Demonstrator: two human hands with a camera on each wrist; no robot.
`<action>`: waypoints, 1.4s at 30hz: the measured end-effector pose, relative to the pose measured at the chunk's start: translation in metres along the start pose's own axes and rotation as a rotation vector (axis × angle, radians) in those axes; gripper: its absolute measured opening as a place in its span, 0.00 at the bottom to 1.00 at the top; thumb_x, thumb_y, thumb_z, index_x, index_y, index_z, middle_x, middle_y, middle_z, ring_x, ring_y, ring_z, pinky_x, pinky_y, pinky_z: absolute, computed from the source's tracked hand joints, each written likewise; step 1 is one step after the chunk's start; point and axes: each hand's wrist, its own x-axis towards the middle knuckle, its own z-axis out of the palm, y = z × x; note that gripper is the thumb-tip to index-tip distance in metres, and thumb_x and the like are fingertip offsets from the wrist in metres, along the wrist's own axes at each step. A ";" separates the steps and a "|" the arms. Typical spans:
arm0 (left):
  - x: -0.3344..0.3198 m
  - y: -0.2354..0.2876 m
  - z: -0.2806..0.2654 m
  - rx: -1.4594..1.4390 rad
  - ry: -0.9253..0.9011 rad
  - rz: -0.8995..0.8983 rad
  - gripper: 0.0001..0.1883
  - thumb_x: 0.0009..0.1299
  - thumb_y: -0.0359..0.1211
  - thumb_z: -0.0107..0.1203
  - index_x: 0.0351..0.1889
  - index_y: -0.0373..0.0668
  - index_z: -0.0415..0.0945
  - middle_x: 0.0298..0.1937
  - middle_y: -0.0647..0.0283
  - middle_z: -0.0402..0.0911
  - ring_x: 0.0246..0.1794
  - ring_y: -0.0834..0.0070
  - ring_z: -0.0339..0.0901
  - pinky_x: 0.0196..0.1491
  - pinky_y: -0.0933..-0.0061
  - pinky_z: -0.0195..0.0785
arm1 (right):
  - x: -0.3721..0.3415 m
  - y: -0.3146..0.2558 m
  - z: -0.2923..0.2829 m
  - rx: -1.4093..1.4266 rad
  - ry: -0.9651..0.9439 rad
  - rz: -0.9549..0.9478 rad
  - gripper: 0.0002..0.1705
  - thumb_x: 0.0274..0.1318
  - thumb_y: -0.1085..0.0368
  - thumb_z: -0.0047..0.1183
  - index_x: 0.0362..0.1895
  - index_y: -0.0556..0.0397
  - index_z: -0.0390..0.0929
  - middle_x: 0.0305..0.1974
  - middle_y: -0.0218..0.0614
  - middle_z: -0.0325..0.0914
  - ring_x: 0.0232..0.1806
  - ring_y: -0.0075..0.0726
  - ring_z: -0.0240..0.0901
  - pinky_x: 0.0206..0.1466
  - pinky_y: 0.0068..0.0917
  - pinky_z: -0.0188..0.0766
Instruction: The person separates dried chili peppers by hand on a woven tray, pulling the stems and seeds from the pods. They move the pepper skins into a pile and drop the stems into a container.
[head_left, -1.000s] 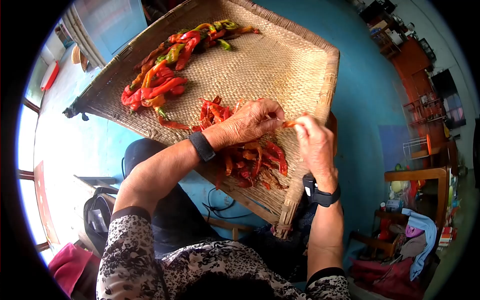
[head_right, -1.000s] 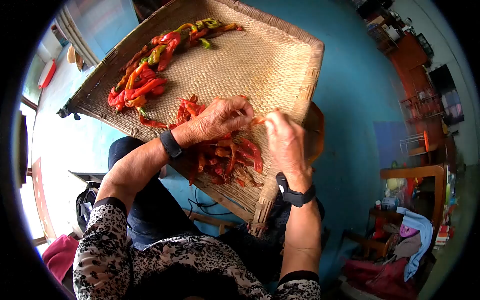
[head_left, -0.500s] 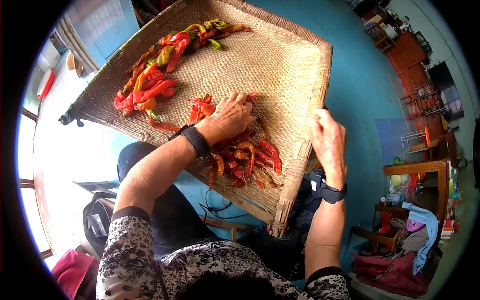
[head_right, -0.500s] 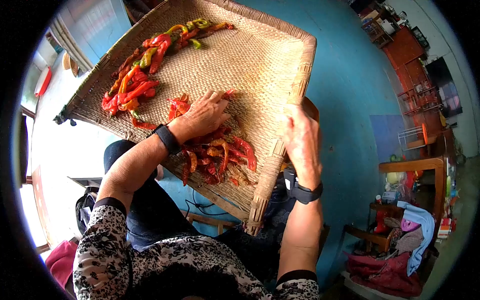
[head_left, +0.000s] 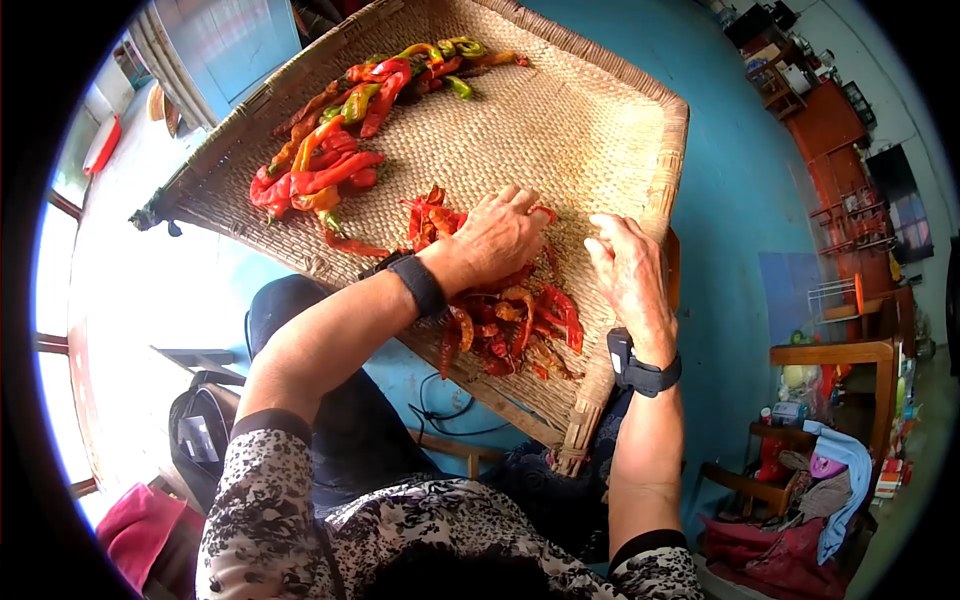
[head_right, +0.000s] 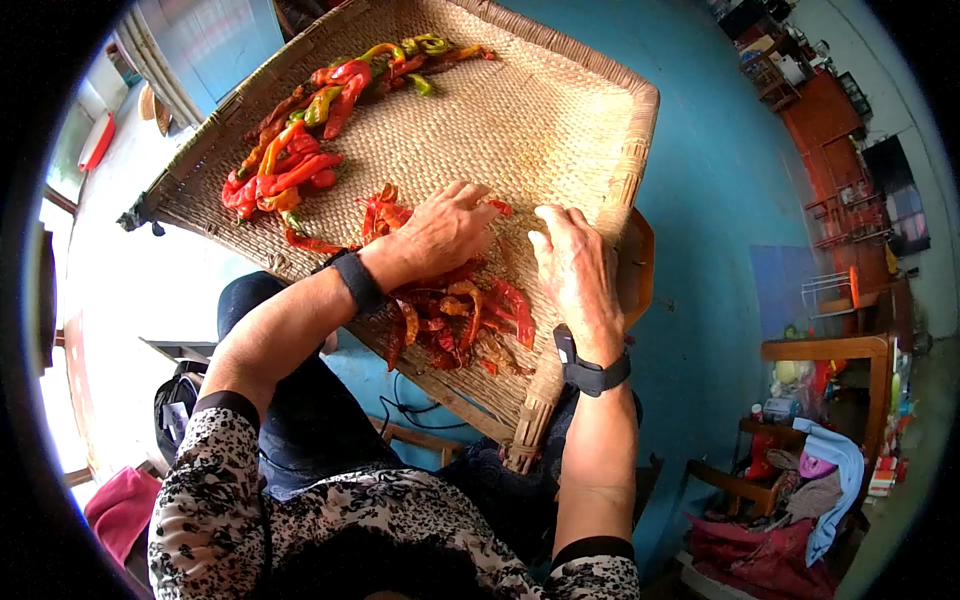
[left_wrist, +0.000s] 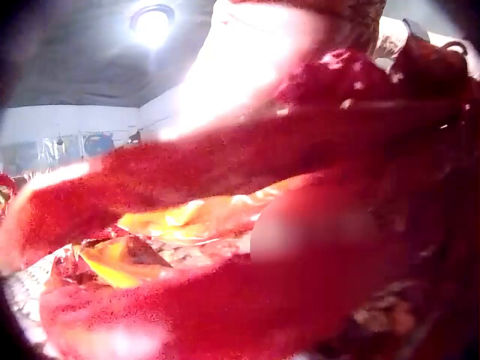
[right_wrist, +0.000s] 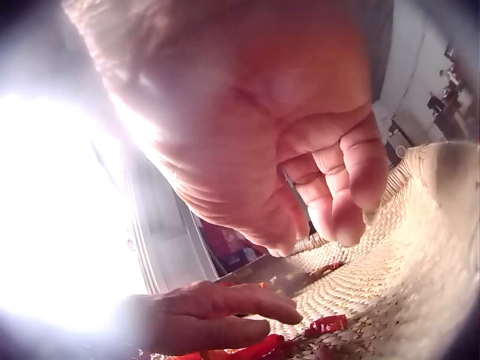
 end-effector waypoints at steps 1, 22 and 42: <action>0.003 -0.005 0.007 -0.003 0.004 -0.001 0.13 0.67 0.38 0.53 0.44 0.39 0.76 0.50 0.53 0.73 0.51 0.57 0.69 0.57 0.61 0.62 | -0.001 0.001 0.000 0.021 0.009 0.015 0.14 0.56 0.68 0.54 0.47 0.56 0.75 0.39 0.50 0.76 0.39 0.61 0.74 0.40 0.45 0.72; -0.011 0.024 -0.042 -0.549 0.108 0.234 0.11 0.63 0.26 0.54 0.44 0.35 0.76 0.41 0.50 0.80 0.42 0.53 0.79 0.46 0.59 0.73 | -0.010 -0.001 -0.002 0.082 -0.201 0.081 0.04 0.58 0.73 0.51 0.38 0.58 0.75 0.29 0.52 0.77 0.29 0.56 0.75 0.33 0.39 0.70; -0.010 -0.013 -0.056 -0.208 0.078 -0.092 0.07 0.67 0.30 0.56 0.41 0.38 0.76 0.30 0.59 0.81 0.30 0.64 0.81 0.34 0.67 0.74 | -0.018 0.027 -0.034 0.067 0.118 0.089 0.15 0.56 0.69 0.56 0.48 0.59 0.77 0.39 0.44 0.81 0.36 0.36 0.80 0.40 0.29 0.75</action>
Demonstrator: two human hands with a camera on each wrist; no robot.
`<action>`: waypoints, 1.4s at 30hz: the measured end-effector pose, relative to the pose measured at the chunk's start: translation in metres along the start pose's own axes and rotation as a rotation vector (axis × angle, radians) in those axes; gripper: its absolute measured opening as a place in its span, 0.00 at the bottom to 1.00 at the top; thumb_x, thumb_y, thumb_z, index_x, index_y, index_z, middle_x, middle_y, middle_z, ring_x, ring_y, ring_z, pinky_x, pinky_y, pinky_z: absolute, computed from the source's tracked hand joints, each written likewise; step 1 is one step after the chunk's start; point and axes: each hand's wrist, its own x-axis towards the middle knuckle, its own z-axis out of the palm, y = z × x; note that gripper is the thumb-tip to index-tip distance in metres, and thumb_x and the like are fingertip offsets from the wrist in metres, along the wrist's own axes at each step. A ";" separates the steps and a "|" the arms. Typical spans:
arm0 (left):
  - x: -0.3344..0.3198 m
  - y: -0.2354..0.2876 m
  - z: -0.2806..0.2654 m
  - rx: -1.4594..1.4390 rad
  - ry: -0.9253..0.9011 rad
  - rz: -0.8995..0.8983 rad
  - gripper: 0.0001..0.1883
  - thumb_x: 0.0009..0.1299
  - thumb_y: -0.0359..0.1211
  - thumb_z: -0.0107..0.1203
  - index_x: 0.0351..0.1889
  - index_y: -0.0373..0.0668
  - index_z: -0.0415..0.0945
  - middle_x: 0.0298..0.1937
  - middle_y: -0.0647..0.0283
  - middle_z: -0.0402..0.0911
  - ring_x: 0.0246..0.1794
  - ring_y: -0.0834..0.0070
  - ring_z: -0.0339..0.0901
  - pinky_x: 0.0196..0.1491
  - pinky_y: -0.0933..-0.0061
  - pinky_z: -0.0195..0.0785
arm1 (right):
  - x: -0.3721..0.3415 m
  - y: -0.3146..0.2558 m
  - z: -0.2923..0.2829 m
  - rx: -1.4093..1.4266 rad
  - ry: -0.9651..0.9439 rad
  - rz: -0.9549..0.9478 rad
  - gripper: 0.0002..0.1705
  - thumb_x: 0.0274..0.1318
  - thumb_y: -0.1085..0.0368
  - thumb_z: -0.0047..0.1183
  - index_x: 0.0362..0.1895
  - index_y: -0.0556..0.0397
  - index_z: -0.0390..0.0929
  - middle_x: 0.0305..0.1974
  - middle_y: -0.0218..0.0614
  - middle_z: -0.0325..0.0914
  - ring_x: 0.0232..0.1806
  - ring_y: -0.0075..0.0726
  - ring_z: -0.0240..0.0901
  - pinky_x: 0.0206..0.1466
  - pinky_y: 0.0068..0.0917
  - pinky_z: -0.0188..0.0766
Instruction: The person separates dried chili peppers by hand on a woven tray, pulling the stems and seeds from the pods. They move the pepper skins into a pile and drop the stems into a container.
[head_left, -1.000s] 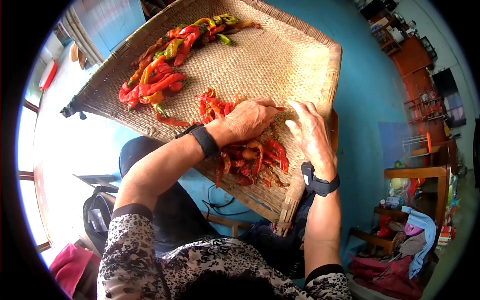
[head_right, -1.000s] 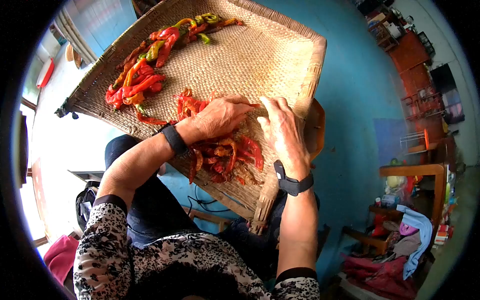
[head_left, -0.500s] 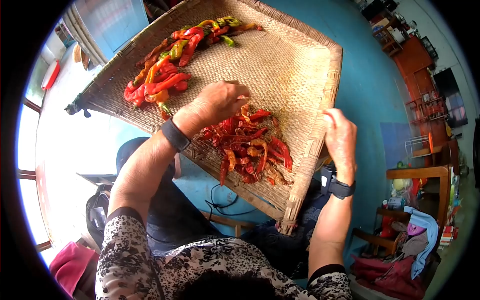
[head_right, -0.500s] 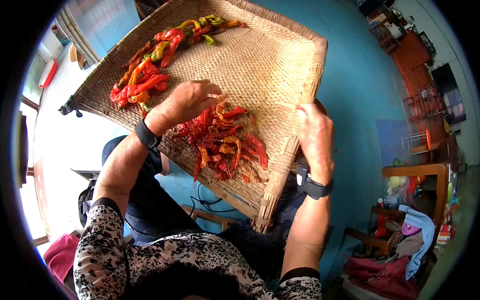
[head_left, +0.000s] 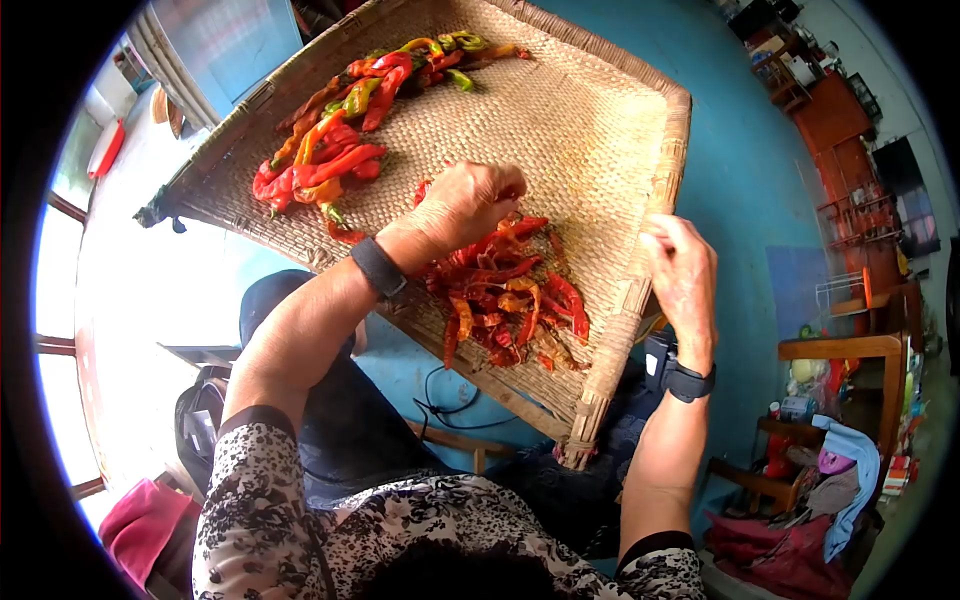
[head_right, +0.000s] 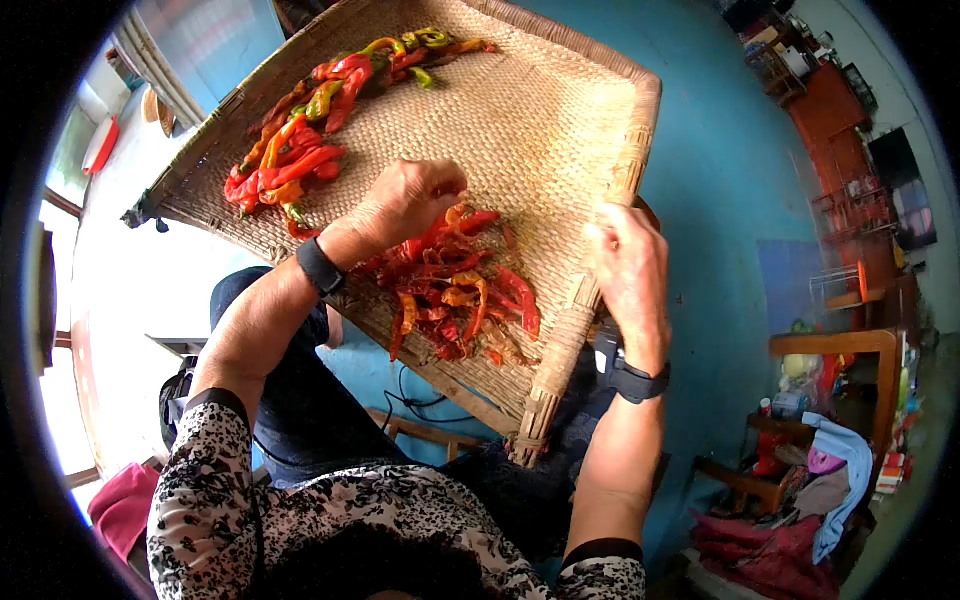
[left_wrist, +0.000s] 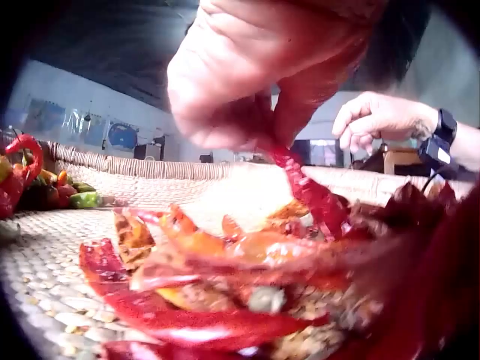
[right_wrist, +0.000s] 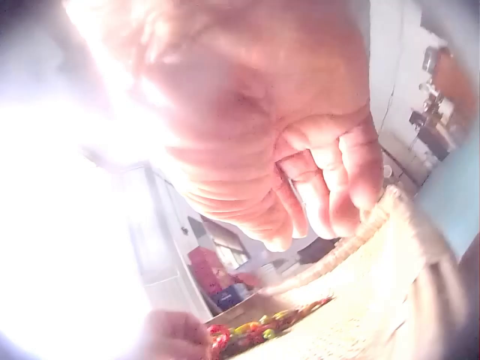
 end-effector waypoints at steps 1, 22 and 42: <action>0.001 0.005 -0.001 -0.001 -0.006 0.004 0.07 0.67 0.30 0.56 0.41 0.38 0.76 0.30 0.59 0.81 0.30 0.64 0.81 0.34 0.67 0.74 | 0.001 -0.009 0.009 0.036 -0.035 -0.009 0.15 0.55 0.68 0.58 0.47 0.57 0.77 0.35 0.43 0.80 0.31 0.38 0.78 0.36 0.31 0.75; -0.015 -0.003 0.033 0.259 -0.184 0.114 0.15 0.66 0.32 0.55 0.49 0.38 0.72 0.44 0.52 0.74 0.47 0.55 0.76 0.44 0.57 0.73 | -0.001 0.034 -0.019 0.047 0.244 0.215 0.11 0.63 0.61 0.53 0.33 0.57 0.76 0.22 0.26 0.75 0.22 0.18 0.64 0.26 0.20 0.61; -0.001 0.033 0.011 -0.416 -0.101 -0.032 0.12 0.66 0.33 0.60 0.44 0.37 0.76 0.31 0.53 0.80 0.35 0.62 0.81 0.39 0.66 0.72 | 0.010 -0.055 0.045 0.262 -0.220 0.033 0.11 0.58 0.62 0.58 0.36 0.57 0.74 0.27 0.42 0.80 0.27 0.38 0.78 0.30 0.33 0.73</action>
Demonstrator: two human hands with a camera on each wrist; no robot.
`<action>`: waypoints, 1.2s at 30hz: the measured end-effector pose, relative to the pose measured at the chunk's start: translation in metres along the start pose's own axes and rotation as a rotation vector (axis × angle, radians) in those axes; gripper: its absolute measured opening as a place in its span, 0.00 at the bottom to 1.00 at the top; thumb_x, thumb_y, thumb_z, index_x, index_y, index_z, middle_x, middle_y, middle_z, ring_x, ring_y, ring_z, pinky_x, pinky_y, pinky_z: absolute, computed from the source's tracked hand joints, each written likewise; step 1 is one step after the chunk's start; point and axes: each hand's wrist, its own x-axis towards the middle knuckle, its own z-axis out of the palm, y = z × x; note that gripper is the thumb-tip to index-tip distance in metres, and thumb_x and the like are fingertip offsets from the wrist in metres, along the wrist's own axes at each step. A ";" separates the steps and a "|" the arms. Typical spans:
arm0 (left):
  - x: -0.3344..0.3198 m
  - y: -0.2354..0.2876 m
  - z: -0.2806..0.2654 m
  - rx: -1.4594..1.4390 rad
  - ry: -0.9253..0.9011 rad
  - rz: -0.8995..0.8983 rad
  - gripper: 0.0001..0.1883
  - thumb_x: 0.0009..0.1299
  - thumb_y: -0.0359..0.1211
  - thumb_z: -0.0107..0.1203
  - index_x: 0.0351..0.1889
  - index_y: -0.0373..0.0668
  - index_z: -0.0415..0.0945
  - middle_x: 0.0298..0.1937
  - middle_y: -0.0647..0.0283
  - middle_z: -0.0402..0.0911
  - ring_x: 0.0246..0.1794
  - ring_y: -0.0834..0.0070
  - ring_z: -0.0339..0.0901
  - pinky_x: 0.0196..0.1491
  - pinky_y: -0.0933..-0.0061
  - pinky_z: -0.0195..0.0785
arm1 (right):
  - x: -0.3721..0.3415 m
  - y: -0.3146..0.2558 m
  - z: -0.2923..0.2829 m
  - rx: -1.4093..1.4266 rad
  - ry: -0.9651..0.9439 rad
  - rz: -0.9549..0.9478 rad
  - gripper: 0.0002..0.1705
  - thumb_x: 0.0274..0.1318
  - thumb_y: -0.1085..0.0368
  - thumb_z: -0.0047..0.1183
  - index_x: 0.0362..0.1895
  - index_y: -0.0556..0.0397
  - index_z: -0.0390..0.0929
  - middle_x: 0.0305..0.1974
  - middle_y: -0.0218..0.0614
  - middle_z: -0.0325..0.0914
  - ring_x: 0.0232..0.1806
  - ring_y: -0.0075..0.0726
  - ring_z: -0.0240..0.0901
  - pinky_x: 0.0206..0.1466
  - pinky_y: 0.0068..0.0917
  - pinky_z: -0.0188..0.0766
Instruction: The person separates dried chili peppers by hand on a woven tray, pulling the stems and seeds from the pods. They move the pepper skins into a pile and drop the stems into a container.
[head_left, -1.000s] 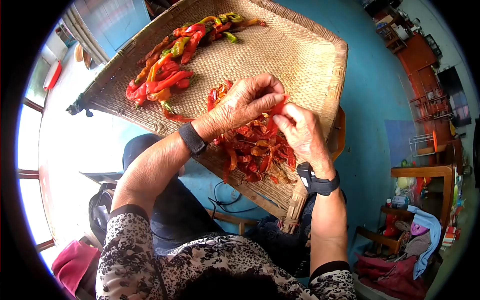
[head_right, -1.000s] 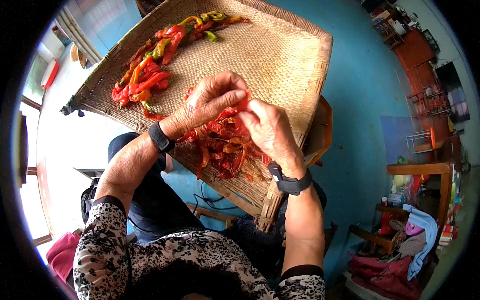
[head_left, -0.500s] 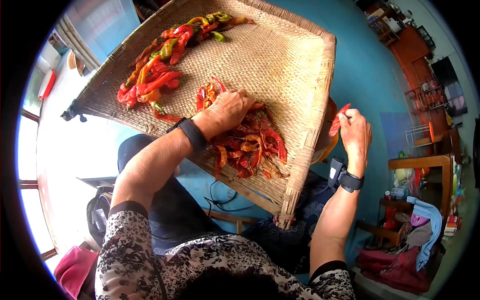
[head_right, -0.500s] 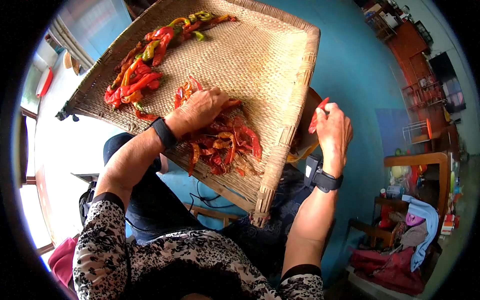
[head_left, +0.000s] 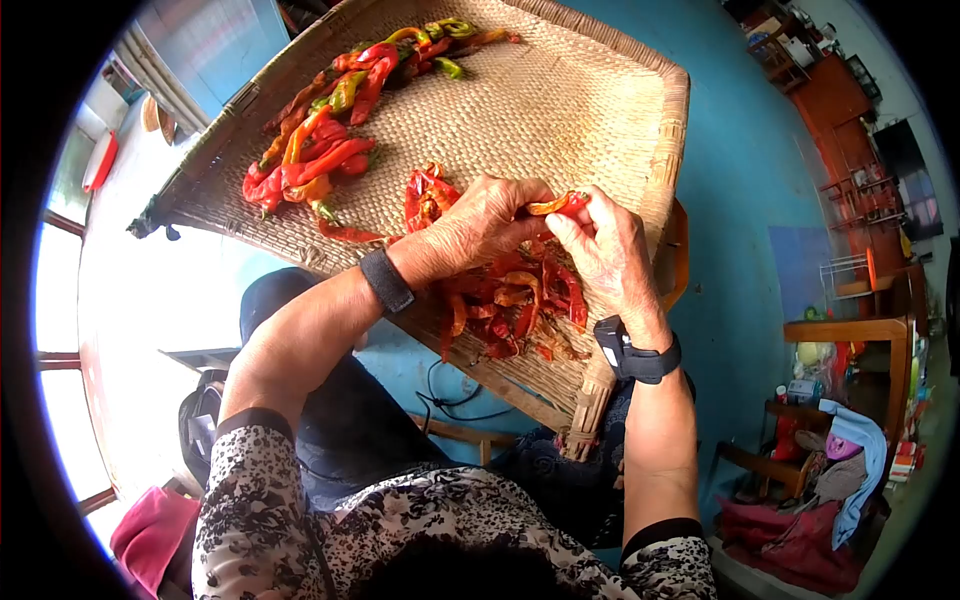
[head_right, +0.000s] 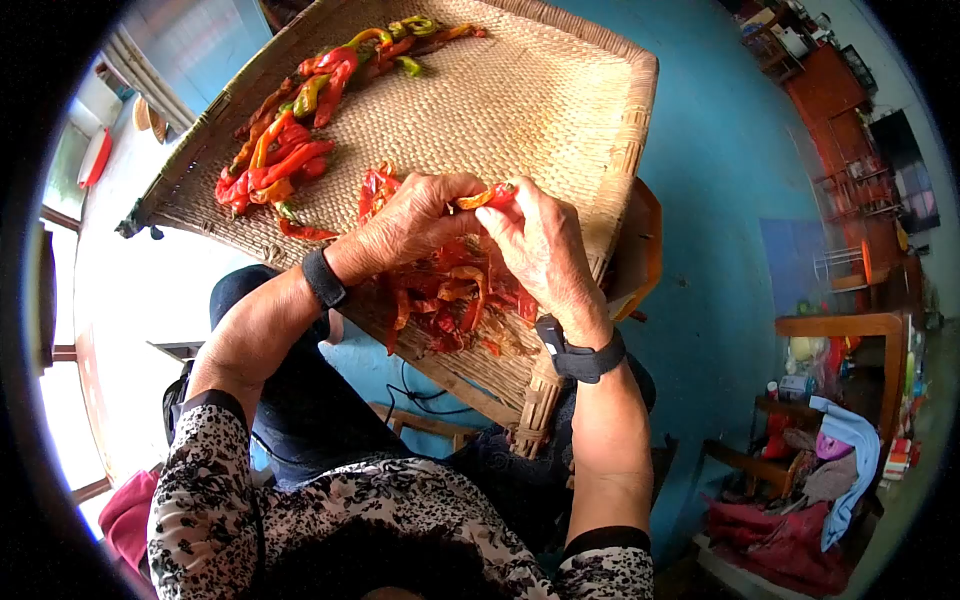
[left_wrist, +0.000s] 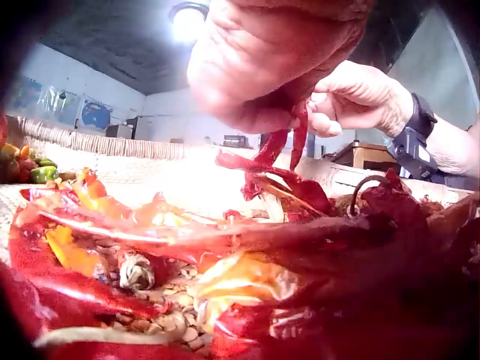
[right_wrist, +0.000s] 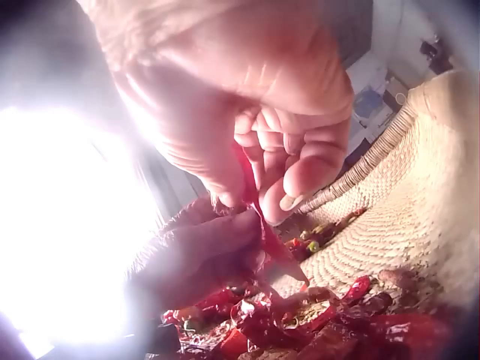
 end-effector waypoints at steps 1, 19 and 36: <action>0.000 0.001 0.000 -0.029 -0.013 0.000 0.12 0.66 0.33 0.60 0.44 0.37 0.76 0.31 0.53 0.81 0.35 0.61 0.81 0.39 0.66 0.72 | 0.001 0.001 0.001 0.043 0.030 0.021 0.11 0.59 0.63 0.58 0.36 0.57 0.74 0.26 0.41 0.80 0.27 0.35 0.78 0.29 0.31 0.72; 0.006 0.002 -0.004 -0.020 0.055 -0.039 0.11 0.68 0.21 0.51 0.47 0.37 0.75 0.42 0.61 0.81 0.45 0.74 0.79 0.49 0.73 0.73 | -0.037 0.079 -0.088 -0.506 0.446 0.285 0.20 0.57 0.61 0.57 0.53 0.54 0.74 0.30 0.44 0.81 0.35 0.51 0.79 0.38 0.41 0.73; -0.001 0.008 -0.023 -0.022 0.005 -0.064 0.15 0.73 0.34 0.53 0.54 0.38 0.72 0.48 0.58 0.79 0.47 0.72 0.79 0.50 0.71 0.74 | -0.010 0.009 -0.023 -0.286 0.313 -0.057 0.06 0.61 0.64 0.54 0.33 0.51 0.74 0.18 0.36 0.74 0.19 0.31 0.73 0.23 0.31 0.68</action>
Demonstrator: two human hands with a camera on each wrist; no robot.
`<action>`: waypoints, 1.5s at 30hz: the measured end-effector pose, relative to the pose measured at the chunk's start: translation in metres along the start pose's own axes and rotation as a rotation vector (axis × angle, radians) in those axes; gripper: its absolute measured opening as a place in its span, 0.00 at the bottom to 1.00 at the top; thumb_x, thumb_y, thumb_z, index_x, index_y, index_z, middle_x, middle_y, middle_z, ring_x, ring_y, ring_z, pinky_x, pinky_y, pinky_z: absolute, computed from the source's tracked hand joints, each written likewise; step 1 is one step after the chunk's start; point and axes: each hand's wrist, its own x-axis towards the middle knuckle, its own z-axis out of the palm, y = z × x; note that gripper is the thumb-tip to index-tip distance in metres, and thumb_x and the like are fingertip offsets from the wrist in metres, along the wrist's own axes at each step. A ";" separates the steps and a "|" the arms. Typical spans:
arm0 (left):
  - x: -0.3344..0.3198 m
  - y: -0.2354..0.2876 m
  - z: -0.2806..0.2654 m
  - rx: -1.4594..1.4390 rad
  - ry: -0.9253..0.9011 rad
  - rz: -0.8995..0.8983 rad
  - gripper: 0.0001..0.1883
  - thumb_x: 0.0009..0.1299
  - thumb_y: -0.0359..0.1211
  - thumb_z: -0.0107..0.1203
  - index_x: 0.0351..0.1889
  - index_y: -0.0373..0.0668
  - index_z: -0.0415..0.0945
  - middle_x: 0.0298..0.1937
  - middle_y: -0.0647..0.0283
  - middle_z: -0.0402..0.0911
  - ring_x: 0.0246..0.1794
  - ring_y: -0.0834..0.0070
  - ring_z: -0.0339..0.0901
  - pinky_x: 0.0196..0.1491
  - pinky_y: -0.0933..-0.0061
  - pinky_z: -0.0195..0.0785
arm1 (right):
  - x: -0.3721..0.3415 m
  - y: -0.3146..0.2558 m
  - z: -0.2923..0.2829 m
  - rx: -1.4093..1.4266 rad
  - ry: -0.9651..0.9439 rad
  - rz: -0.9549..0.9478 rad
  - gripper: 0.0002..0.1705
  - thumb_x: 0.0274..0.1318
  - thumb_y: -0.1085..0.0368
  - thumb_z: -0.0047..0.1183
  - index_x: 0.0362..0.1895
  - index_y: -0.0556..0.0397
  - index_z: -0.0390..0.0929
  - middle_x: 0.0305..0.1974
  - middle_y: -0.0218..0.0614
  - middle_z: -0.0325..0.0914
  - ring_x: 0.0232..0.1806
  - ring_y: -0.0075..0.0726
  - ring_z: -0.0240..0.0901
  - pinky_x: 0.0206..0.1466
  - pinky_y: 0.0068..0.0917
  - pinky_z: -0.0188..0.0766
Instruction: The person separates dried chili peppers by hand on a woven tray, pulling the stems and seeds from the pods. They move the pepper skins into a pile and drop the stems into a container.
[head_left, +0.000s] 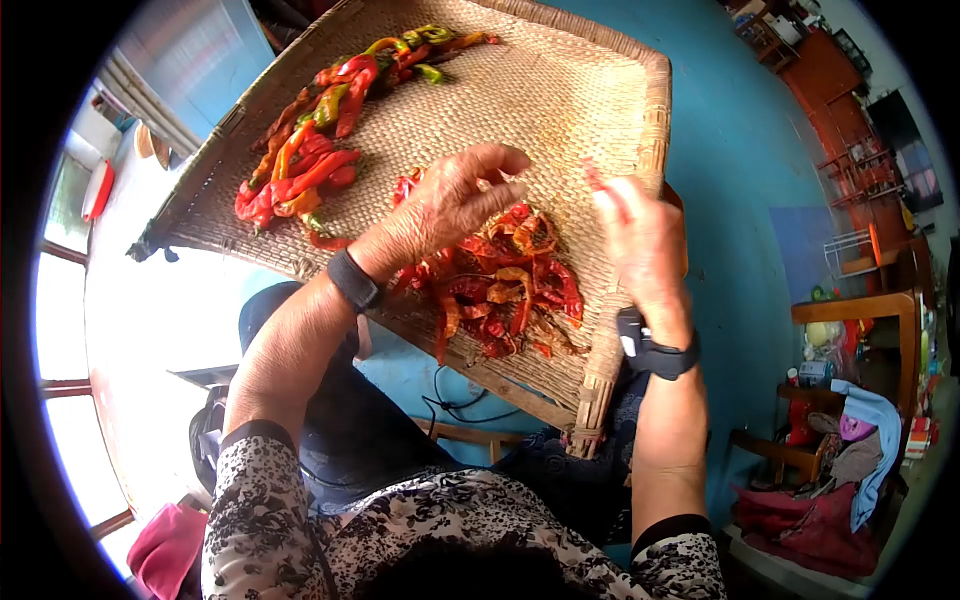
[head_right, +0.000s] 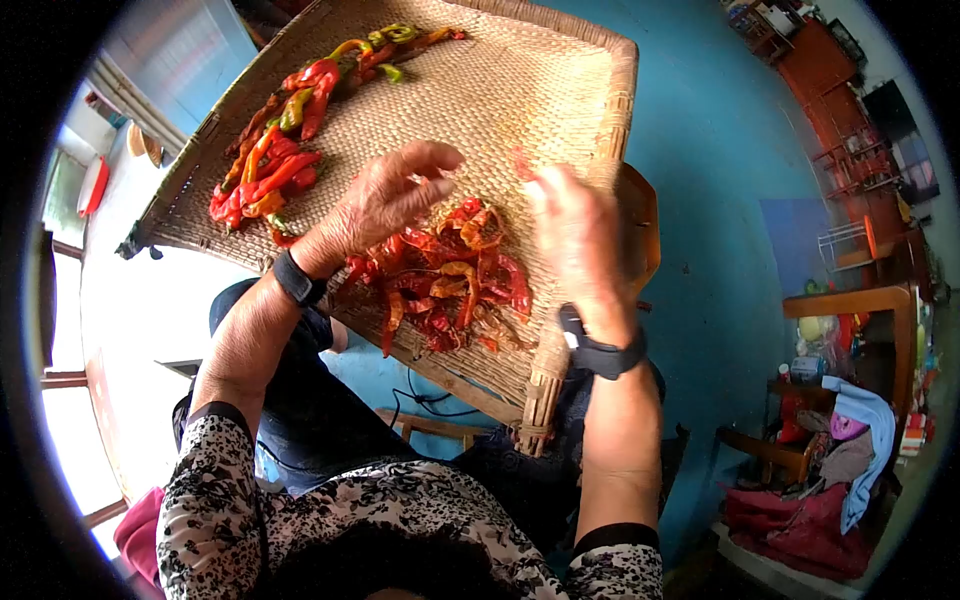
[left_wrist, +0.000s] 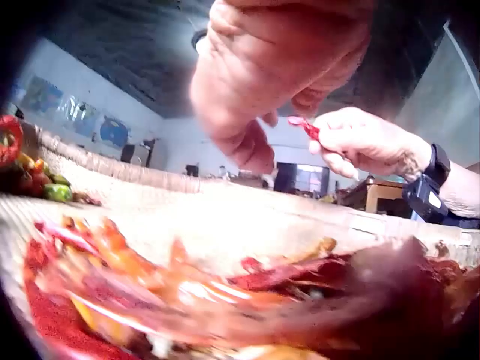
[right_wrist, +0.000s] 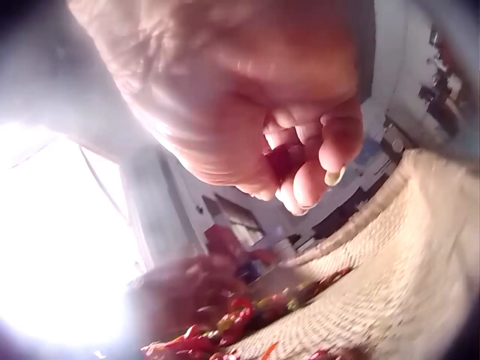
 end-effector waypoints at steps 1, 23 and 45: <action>0.000 -0.002 -0.012 0.160 0.030 -0.012 0.15 0.73 0.35 0.52 0.54 0.39 0.73 0.48 0.56 0.80 0.46 0.69 0.80 0.50 0.70 0.75 | 0.001 0.015 -0.007 0.005 0.043 0.099 0.07 0.62 0.63 0.53 0.37 0.53 0.77 0.22 0.43 0.77 0.22 0.38 0.76 0.27 0.34 0.70; -0.009 -0.047 -0.018 0.807 -0.070 0.011 0.17 0.64 0.28 0.54 0.51 0.37 0.69 0.37 0.51 0.79 0.39 0.55 0.79 0.41 0.57 0.73 | 0.000 0.003 0.010 0.143 -0.275 -0.158 0.10 0.56 0.71 0.56 0.42 0.59 0.75 0.36 0.47 0.77 0.35 0.48 0.78 0.39 0.38 0.76; 0.003 -0.014 -0.005 0.169 0.029 0.036 0.11 0.66 0.27 0.57 0.46 0.38 0.75 0.32 0.59 0.81 0.34 0.73 0.81 0.39 0.72 0.76 | -0.004 -0.009 0.029 0.387 -0.508 0.065 0.17 0.57 0.61 0.59 0.45 0.59 0.73 0.30 0.45 0.77 0.31 0.39 0.76 0.34 0.37 0.73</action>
